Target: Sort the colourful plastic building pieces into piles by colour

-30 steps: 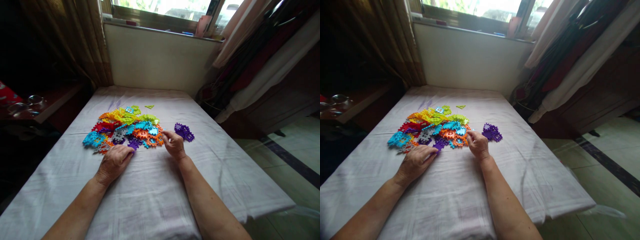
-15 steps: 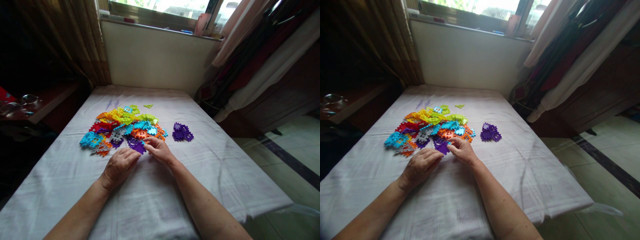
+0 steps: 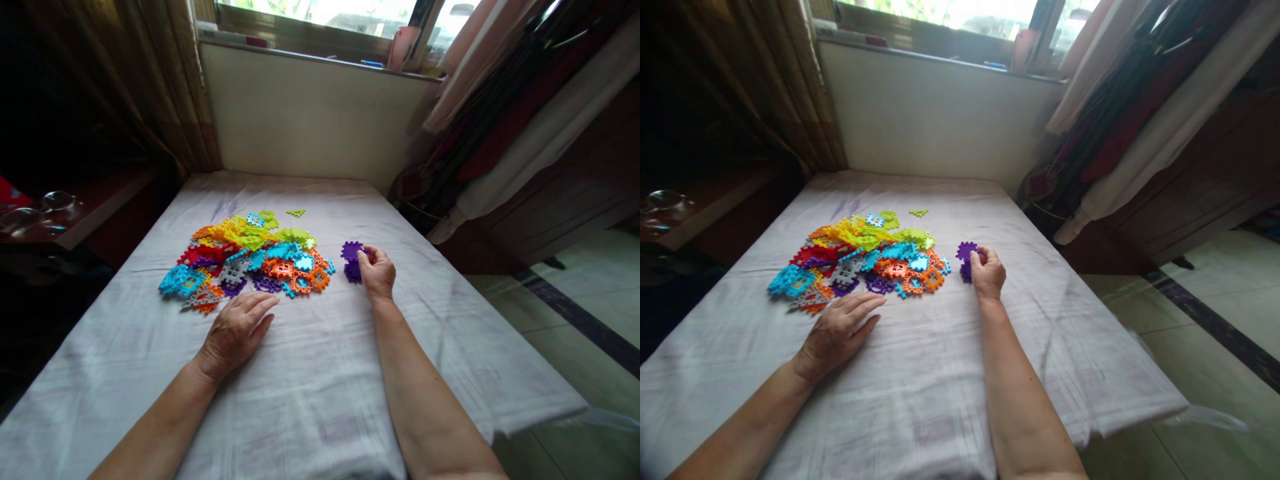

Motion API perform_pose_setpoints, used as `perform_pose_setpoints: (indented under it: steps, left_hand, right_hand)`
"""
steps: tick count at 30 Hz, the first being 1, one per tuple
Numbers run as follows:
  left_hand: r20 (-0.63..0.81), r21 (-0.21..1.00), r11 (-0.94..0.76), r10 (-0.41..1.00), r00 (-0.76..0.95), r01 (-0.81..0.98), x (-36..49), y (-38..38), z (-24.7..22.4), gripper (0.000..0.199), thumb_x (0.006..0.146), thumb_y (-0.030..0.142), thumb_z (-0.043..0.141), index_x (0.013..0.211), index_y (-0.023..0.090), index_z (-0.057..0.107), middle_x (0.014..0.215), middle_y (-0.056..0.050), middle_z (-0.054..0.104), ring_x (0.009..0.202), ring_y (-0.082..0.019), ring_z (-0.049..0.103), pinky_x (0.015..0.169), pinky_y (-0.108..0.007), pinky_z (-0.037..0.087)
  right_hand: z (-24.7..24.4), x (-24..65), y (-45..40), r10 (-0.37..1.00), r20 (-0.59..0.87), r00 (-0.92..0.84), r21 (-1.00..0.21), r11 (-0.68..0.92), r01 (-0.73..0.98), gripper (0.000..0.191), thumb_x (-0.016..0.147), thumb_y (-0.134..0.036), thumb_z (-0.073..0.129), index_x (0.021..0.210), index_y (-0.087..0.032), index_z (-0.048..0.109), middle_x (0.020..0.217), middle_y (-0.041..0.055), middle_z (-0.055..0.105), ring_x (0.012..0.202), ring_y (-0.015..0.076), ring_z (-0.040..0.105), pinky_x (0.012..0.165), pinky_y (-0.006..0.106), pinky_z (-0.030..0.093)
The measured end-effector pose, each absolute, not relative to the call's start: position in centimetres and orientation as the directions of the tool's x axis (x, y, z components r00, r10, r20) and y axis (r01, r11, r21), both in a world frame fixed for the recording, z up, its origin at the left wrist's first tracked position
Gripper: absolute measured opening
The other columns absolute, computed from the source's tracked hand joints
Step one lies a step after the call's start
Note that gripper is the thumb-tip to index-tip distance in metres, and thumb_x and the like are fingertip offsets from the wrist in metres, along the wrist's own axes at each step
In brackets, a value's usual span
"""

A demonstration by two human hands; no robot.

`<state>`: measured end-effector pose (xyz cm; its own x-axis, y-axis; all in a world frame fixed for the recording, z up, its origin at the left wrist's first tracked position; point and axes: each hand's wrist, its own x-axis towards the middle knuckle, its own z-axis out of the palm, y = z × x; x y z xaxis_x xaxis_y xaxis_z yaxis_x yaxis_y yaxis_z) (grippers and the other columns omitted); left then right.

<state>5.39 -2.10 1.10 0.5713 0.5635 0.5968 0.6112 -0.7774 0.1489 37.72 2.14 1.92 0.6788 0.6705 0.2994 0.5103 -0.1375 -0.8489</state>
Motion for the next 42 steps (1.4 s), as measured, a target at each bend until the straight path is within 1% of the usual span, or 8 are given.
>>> perform_pose_setpoints:
  steps: [4,8,12,18,23,35,39,42]
  left_hand:
    - [0.564,0.144,-0.728,0.617,0.549,0.671,4.5,-1.5,0.9,0.030,0.093,0.027,0.051,0.120,0.025,0.065,0.117,-0.006,0.071,0.112,-0.022,0.063,0.101,-0.042,0.048]
    - [0.514,0.114,-0.667,0.674,0.531,0.736,3.3,-0.7,0.6,0.032,0.095,0.034,0.049,0.121,0.024,0.065,0.123,-0.007,0.070,0.120,-0.026,0.059,0.111,-0.051,0.037]
    - [0.480,0.085,-0.593,0.729,0.488,0.801,2.4,-0.1,0.0,0.039,0.095,0.040,0.045,0.126,0.023,0.064,0.130,-0.008,0.067,0.130,-0.032,0.052,0.114,-0.059,0.029]
    - [0.408,0.071,-0.439,0.832,0.375,0.896,2.4,-0.1,0.1,0.049,0.096,0.045,0.038,0.133,0.021,0.060,0.137,-0.010,0.062,0.137,-0.033,0.044,0.117,-0.061,0.020]
    - [0.408,0.052,-0.392,0.848,0.339,0.918,3.3,0.0,0.7,0.049,0.095,0.046,0.040,0.131,0.020,0.063,0.141,-0.011,0.059,0.140,-0.036,0.040,0.118,-0.064,0.012]
    - [0.327,0.027,-0.383,0.876,0.354,0.923,5.6,5.4,3.1,0.035,0.092,0.040,0.047,0.110,0.025,0.073,0.140,-0.010,0.060,0.141,-0.036,0.038,0.117,-0.067,0.008]
    - [0.290,-0.029,-0.376,0.884,0.367,0.926,5.3,6.4,3.8,0.031,0.089,0.042,0.053,0.099,0.025,0.077,0.149,-0.010,0.050,0.145,-0.038,0.031,0.117,-0.066,0.009]
    - [0.284,-0.030,-0.383,0.882,0.375,0.923,5.0,5.2,3.5,0.030,0.087,0.043,0.056,0.101,0.026,0.077,0.154,-0.009,0.044,0.148,-0.037,0.026,0.118,-0.066,0.007]
  right_hand:
    - [1.4,38.7,2.2,0.639,0.285,0.714,-0.817,-0.228,0.530,0.035,0.075,-0.044,0.060,0.094,-0.018,0.073,0.077,0.0060,0.074,0.074,0.0223,0.068,0.072,0.032,0.050]
    - [1.1,39.0,2.1,0.638,0.337,0.692,-0.778,-0.225,0.587,0.034,0.078,-0.044,0.056,0.091,-0.019,0.074,0.085,0.0081,0.076,0.076,0.0215,0.066,0.075,0.032,0.050]
    - [1.2,39.0,2.0,0.632,0.382,0.674,-0.747,-0.218,0.628,0.036,0.081,-0.041,0.052,0.093,-0.017,0.074,0.089,0.0105,0.075,0.076,0.0216,0.065,0.076,0.033,0.050]
    - [1.2,37.3,1.7,0.636,0.578,0.512,-0.646,-0.026,0.763,0.030,0.084,-0.034,0.049,0.091,-0.018,0.074,0.087,0.0081,0.073,0.077,0.0199,0.064,0.078,0.032,0.050]
    - [0.9,35.1,1.5,0.695,0.645,0.318,-0.565,0.154,0.811,0.026,0.086,-0.030,0.049,0.089,-0.019,0.073,0.084,0.0065,0.072,0.074,0.0176,0.063,0.076,0.029,0.050]
    - [1.0,33.7,1.1,0.733,0.631,0.255,-0.570,0.215,0.793,0.024,0.088,-0.024,0.049,0.090,-0.020,0.072,0.084,0.0053,0.070,0.070,0.0157,0.061,0.074,0.027,0.049]
    - [1.2,33.7,1.1,0.753,0.609,0.251,-0.580,0.206,0.789,0.024,0.087,-0.022,0.049,0.090,-0.020,0.073,0.084,0.0050,0.070,0.071,0.0157,0.061,0.075,0.027,0.049]
    - [1.3,33.7,1.1,0.751,0.609,0.257,-0.589,0.210,0.781,0.024,0.087,-0.022,0.049,0.090,-0.020,0.073,0.084,0.0052,0.070,0.071,0.0159,0.062,0.075,0.027,0.049]
